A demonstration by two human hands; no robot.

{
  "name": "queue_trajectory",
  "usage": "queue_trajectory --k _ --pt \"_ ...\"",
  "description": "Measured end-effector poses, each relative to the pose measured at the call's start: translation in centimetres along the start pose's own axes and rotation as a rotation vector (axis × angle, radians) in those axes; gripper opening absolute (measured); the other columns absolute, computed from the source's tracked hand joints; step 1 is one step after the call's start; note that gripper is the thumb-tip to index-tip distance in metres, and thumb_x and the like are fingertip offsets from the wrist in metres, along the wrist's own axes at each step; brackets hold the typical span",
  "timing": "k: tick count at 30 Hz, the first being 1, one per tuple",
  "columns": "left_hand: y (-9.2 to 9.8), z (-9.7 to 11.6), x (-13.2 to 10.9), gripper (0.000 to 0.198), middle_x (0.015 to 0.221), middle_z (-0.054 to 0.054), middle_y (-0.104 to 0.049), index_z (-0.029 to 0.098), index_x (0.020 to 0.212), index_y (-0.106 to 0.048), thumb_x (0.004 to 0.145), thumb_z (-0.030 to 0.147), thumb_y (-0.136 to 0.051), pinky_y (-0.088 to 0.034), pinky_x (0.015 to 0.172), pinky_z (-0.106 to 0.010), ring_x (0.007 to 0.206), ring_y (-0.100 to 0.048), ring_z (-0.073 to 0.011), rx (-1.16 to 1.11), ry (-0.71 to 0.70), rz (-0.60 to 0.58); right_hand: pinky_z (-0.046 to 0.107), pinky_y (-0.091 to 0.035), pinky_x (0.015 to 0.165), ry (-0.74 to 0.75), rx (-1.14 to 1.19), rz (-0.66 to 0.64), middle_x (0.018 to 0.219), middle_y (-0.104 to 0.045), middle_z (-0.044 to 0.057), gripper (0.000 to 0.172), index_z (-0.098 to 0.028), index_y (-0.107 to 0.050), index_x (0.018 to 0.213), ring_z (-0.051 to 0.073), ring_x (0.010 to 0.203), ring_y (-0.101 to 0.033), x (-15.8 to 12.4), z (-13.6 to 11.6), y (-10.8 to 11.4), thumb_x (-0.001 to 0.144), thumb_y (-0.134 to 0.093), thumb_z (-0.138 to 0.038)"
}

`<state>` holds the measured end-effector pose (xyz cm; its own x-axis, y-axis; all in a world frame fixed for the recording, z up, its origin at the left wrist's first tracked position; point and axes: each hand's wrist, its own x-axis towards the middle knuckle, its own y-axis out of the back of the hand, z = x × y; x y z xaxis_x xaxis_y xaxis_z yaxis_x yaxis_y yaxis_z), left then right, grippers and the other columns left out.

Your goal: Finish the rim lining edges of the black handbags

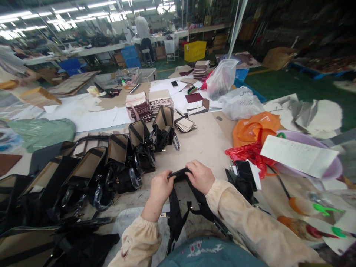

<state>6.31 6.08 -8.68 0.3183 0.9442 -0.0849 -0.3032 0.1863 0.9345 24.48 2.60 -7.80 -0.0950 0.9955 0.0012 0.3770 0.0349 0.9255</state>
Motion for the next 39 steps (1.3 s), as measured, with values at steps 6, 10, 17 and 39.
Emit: queue_trajectory --k 6,10,17,39 --pt "-0.1 -0.1 -1.2 0.012 0.109 -0.005 -0.062 0.020 0.092 -0.058 0.080 0.019 -0.055 -0.046 0.084 -0.025 0.098 -0.059 -0.0159 -0.162 -0.112 0.237 0.026 -0.040 0.081 0.136 0.068 0.116 0.095 -0.054 0.005 0.013 -0.020 -0.058 0.097 0.017 0.094 -0.048 -0.3 0.7 -0.6 0.086 -0.050 -0.020" --pt "-0.3 -0.1 -1.5 0.014 0.109 -0.004 -0.061 0.022 0.091 -0.062 0.083 0.018 -0.052 -0.049 0.079 -0.027 0.093 -0.061 -0.0165 -0.086 -0.184 0.297 0.027 -0.041 0.077 0.184 0.049 0.188 0.090 -0.055 0.005 0.010 -0.020 -0.058 0.092 0.017 0.090 -0.048 -0.1 0.8 -1.1 0.086 -0.051 -0.018" --pt "-0.8 -0.1 -1.4 0.015 0.106 -0.004 -0.063 0.021 0.090 -0.064 0.084 0.018 -0.050 -0.050 0.076 -0.028 0.087 -0.062 -0.0175 0.024 -0.228 0.334 0.028 -0.039 0.074 0.250 0.017 0.233 0.085 -0.055 0.005 0.012 -0.019 -0.059 0.086 0.018 0.087 -0.047 0.4 0.8 -1.2 0.088 -0.048 -0.017" --pt "-0.6 0.4 -0.3 0.014 0.108 -0.006 -0.061 0.018 0.082 -0.062 0.085 0.018 -0.048 -0.050 0.068 -0.030 0.082 -0.061 -0.0183 0.129 -0.334 0.282 0.029 -0.035 0.072 0.402 0.040 0.229 0.081 -0.055 0.005 0.016 -0.018 -0.063 0.087 0.017 0.080 -0.044 1.4 0.1 -2.5 0.088 -0.047 -0.016"
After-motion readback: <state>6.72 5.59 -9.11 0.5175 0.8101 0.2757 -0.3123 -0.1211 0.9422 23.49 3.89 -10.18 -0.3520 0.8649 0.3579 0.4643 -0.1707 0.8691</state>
